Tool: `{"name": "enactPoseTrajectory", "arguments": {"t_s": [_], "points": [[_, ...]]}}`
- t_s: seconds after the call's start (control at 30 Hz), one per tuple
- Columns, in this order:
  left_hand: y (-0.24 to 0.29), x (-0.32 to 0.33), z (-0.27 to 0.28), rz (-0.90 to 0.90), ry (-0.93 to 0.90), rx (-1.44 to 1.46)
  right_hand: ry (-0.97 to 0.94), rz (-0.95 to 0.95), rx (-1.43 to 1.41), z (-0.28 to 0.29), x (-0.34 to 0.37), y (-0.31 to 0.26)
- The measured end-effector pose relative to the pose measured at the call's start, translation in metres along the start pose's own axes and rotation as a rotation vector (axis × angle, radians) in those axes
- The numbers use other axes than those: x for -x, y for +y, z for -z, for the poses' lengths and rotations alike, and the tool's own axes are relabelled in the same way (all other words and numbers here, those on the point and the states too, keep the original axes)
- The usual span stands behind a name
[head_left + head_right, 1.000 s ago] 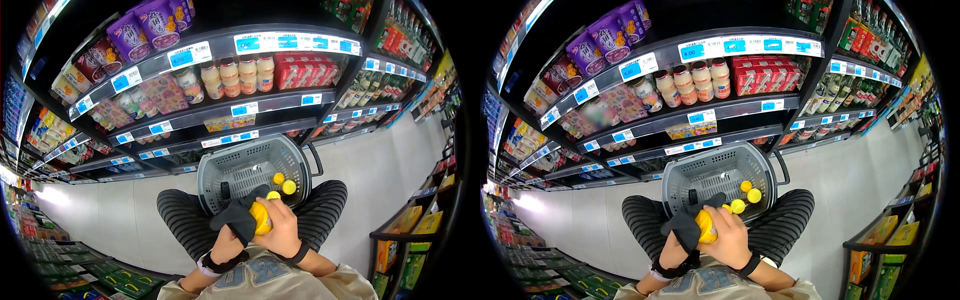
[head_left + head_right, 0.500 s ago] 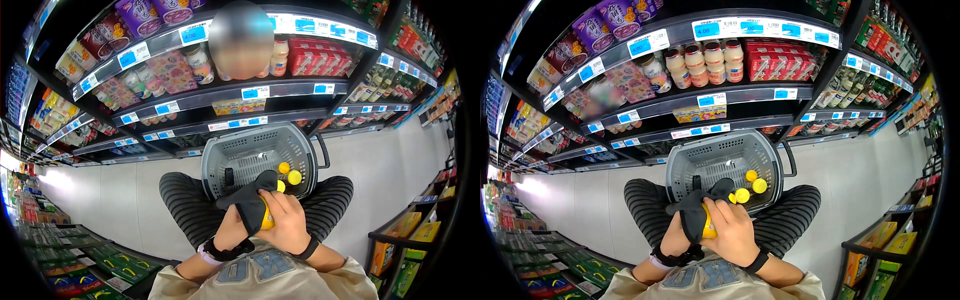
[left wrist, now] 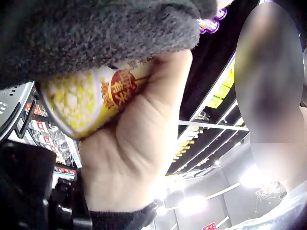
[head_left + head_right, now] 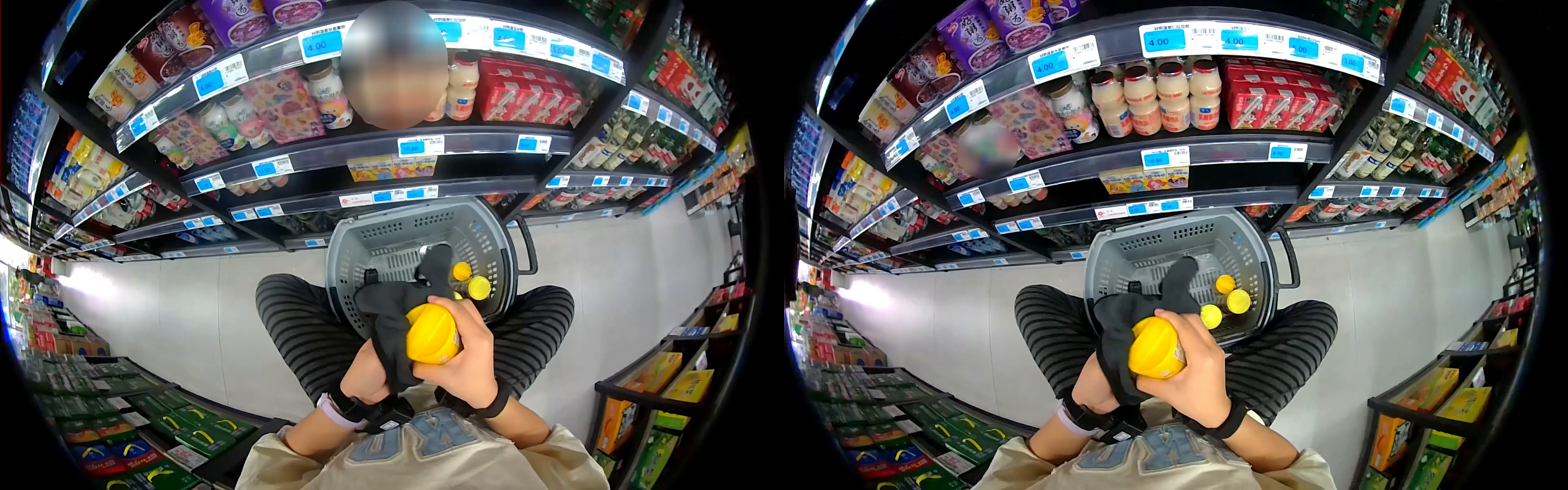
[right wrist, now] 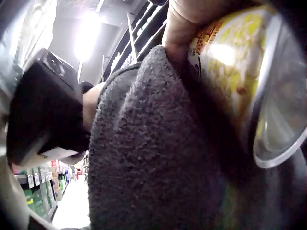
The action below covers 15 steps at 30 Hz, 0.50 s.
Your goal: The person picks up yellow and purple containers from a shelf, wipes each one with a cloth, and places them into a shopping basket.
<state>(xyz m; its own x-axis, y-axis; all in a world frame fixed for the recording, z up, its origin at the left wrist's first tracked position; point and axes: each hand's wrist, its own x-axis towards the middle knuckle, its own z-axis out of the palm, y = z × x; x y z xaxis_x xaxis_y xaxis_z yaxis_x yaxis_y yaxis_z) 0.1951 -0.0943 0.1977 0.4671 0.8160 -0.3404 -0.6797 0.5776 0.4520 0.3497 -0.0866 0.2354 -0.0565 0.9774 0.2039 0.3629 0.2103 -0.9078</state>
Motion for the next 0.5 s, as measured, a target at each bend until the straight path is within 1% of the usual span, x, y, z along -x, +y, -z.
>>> {"name": "enactPoseTrajectory", "arguments": {"t_s": [0.03, 0.07, 0.13, 0.17, 0.2, 0.27, 0.3, 0.33, 0.37, 0.4, 0.43, 0.47, 0.5], "points": [[-0.002, 0.0, -0.006, -0.013, 0.04, 0.083, 0.03, 0.006, 0.019, -0.002, 0.0, 0.001], [-0.001, 0.001, -0.014, 0.0, 0.035, 0.087, 0.037, -0.003, 0.028, -0.003, 0.0, 0.002], [0.001, 0.002, -0.028, -0.115, 0.018, -0.077, 0.08, 0.055, -0.021, -0.004, -0.002, 0.004], [-0.004, 0.002, -0.021, -0.118, 0.091, -0.077, 0.085, 0.071, -0.046, -0.005, -0.001, 0.006], [-0.005, 0.004, -0.013, -0.103, 0.085, -0.074, 0.095, 0.082, -0.087, -0.007, 0.0, 0.007], [-0.001, 0.008, 0.003, -0.248, -0.102, -0.816, 0.081, 0.184, -0.153, -0.007, 0.001, 0.004], [0.005, 0.007, -0.002, -0.258, -0.195, -0.844, 0.018, 0.267, -0.181, -0.008, 0.004, 0.007], [-0.009, 0.009, 0.047, -0.134, -0.229, -0.632, -0.052, 0.348, -0.24, -0.009, 0.003, 0.007], [-0.019, 0.009, 0.078, -0.081, -0.231, -0.628, -0.066, 0.37, -0.271, -0.014, 0.004, 0.006], [-0.017, 0.007, 0.079, -0.027, -0.232, -0.625, -0.079, 0.391, -0.303, -0.019, 0.006, 0.006], [-0.014, 0.013, 0.078, 0.002, -0.244, -0.55, -0.105, 0.385, -0.333, -0.02, 0.005, 0.011], [-0.009, 0.014, 0.073, 0.012, -0.246, -0.548, -0.099, 0.376, -0.331, -0.02, 0.004, 0.01], [-0.004, 0.014, 0.072, -0.086, -0.319, -0.67, -0.121, 0.358, -0.324, -0.018, 0.0, 0.009]]}}
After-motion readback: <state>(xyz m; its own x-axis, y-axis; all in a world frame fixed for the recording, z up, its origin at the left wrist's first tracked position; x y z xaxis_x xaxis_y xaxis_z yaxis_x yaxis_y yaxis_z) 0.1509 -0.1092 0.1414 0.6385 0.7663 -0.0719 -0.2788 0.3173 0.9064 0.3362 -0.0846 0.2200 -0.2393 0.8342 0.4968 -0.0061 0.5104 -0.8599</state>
